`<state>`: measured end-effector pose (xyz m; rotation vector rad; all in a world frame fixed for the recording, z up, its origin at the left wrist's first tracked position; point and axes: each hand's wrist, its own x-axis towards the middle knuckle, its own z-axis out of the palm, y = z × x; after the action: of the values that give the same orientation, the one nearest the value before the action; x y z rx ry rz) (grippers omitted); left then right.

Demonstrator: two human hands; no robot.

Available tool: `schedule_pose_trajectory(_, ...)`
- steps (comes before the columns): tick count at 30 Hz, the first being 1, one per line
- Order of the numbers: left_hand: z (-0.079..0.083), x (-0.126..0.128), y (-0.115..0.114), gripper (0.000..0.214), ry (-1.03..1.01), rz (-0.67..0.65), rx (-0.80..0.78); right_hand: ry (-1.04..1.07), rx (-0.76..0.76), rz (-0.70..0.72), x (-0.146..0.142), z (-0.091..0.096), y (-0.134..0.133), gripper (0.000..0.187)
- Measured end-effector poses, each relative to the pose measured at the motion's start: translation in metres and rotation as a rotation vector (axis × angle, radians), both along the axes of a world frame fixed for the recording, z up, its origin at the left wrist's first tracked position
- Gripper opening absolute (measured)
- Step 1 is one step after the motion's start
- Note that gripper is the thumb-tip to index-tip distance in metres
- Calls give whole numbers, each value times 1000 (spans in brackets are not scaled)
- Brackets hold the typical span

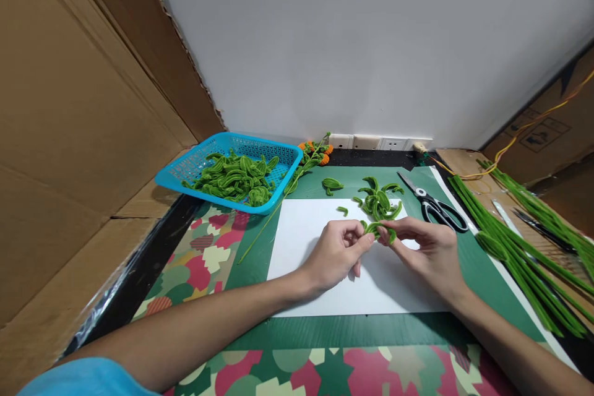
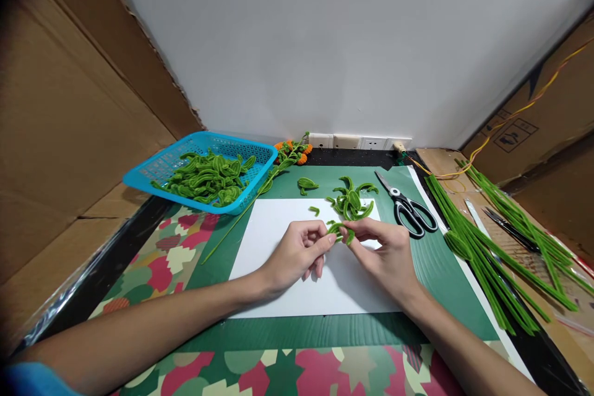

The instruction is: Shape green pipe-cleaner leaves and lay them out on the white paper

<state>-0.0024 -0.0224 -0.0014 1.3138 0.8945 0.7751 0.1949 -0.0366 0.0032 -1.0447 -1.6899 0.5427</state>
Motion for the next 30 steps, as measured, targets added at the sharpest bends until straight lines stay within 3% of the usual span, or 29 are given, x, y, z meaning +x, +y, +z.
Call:
schedule_pose_trajectory(12, -8, 0, 1, 45, 82, -49, 111, -72, 4, 4, 3, -4, -1, 20)
schedule_pose_trajectory(23, -3, 1, 1, 48, -8, -75, 27, 12, -99, -25, -2, -4, -2, 13)
schedule_pose_trajectory(30, -8, 1, 3, 47, -3, -41, 0, 32, -155, 39, -5, -9, -3, 22)
